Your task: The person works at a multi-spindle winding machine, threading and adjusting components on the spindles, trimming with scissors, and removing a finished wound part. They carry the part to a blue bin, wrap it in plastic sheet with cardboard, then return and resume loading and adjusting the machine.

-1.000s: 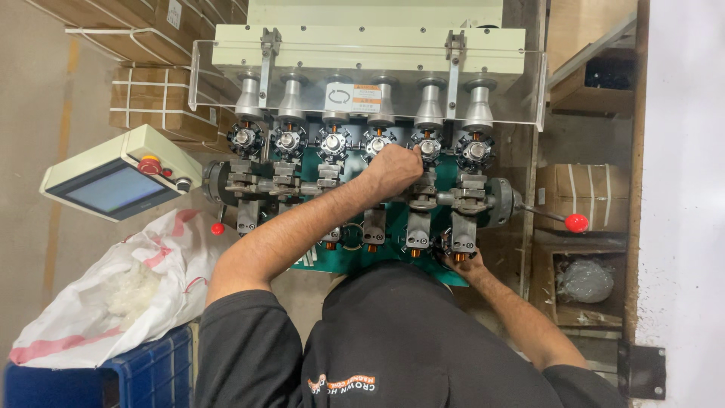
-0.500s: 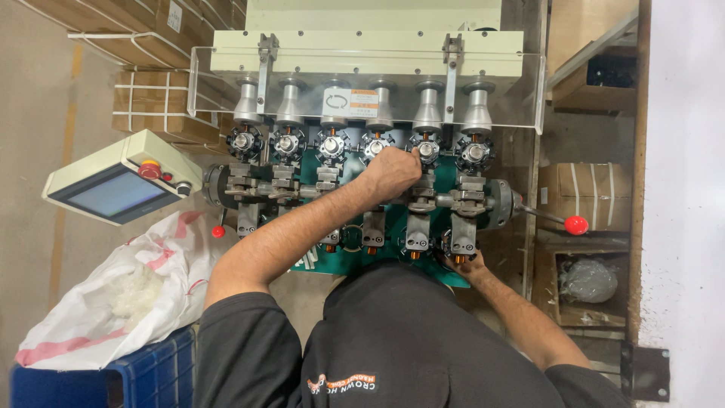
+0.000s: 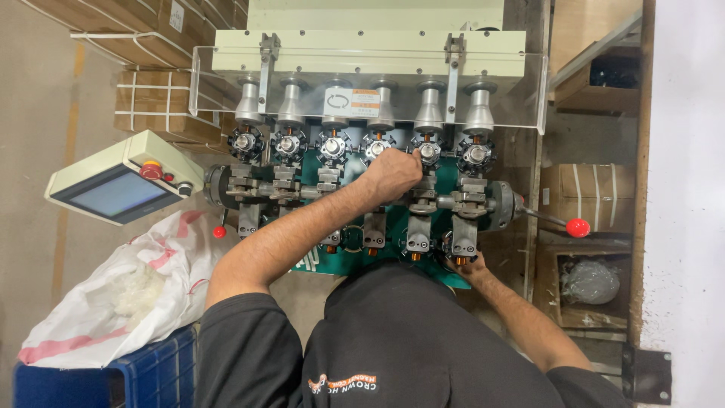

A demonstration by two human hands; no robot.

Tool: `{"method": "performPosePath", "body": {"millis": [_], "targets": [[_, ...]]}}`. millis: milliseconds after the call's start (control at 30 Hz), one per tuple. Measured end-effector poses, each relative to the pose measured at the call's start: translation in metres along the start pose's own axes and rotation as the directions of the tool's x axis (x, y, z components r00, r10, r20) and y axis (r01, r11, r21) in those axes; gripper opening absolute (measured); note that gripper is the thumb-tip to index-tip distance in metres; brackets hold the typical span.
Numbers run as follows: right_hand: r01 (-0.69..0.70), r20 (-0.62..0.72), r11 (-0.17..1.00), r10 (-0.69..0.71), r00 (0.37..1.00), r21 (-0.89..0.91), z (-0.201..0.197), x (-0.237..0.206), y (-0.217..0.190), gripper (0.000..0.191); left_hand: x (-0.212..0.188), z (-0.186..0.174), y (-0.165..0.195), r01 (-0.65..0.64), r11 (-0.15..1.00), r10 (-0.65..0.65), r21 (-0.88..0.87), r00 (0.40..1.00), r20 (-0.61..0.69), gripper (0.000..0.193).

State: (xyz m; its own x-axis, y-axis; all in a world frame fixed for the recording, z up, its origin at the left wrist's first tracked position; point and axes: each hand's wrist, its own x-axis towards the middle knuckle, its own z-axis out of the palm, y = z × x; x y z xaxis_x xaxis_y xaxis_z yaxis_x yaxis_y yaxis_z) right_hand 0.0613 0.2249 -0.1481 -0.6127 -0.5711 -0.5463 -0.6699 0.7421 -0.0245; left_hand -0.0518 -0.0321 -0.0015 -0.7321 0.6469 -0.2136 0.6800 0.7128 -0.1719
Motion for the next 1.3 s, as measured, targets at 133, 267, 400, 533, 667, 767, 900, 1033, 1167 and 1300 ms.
{"method": "performPosePath", "body": {"millis": [133,267,400,533,667,767,900,1033,1167,1300], "targets": [[-0.024,-0.052,0.994,0.03,0.998,0.107,0.001,0.002,-0.001,0.052,0.0,-0.002,-0.001,0.0,1.0,0.002,-0.026,0.998,0.066,0.061],[0.007,-0.024,1.0,-0.006,1.0,0.024,0.003,0.007,-0.006,0.049,-0.002,0.0,-0.006,-0.005,1.0,0.007,-0.029,0.999,0.045,0.06],[0.008,-0.08,0.98,0.008,0.997,0.199,0.004,0.009,-0.01,0.053,-0.005,0.005,-0.008,-0.012,1.0,0.012,-0.011,1.0,-0.002,0.059],[0.034,-0.076,0.997,-0.039,0.996,-0.065,0.006,0.01,-0.011,0.058,-0.005,0.007,-0.008,-0.018,1.0,0.018,-0.013,1.0,-0.007,0.059],[-0.025,-0.115,0.963,0.058,0.992,0.268,0.005,0.012,-0.012,0.054,-0.003,0.006,-0.009,-0.017,1.0,0.017,-0.016,1.0,0.016,0.059],[-0.017,-0.151,0.968,0.057,0.987,0.251,0.004,0.014,-0.013,0.054,-0.004,0.006,-0.01,-0.016,1.0,0.017,-0.017,0.999,0.03,0.059],[0.023,-0.146,0.997,-0.012,0.989,0.072,0.003,0.015,-0.015,0.051,-0.005,0.007,-0.01,-0.012,1.0,0.012,-0.01,1.0,0.019,0.058],[0.018,-0.085,0.902,0.021,0.996,0.432,0.0,0.014,-0.015,0.048,-0.003,0.008,-0.01,-0.015,1.0,0.016,-0.008,0.999,0.043,0.056],[-0.032,-0.101,0.96,0.062,0.993,0.277,-0.002,0.013,-0.013,0.054,0.0,0.01,-0.009,-0.004,1.0,0.004,-0.011,1.0,0.011,0.056],[0.026,-0.189,0.981,0.011,0.982,0.193,0.0,0.01,-0.01,0.056,0.003,0.011,-0.006,-0.005,1.0,0.005,-0.009,1.0,0.01,0.059]]}}
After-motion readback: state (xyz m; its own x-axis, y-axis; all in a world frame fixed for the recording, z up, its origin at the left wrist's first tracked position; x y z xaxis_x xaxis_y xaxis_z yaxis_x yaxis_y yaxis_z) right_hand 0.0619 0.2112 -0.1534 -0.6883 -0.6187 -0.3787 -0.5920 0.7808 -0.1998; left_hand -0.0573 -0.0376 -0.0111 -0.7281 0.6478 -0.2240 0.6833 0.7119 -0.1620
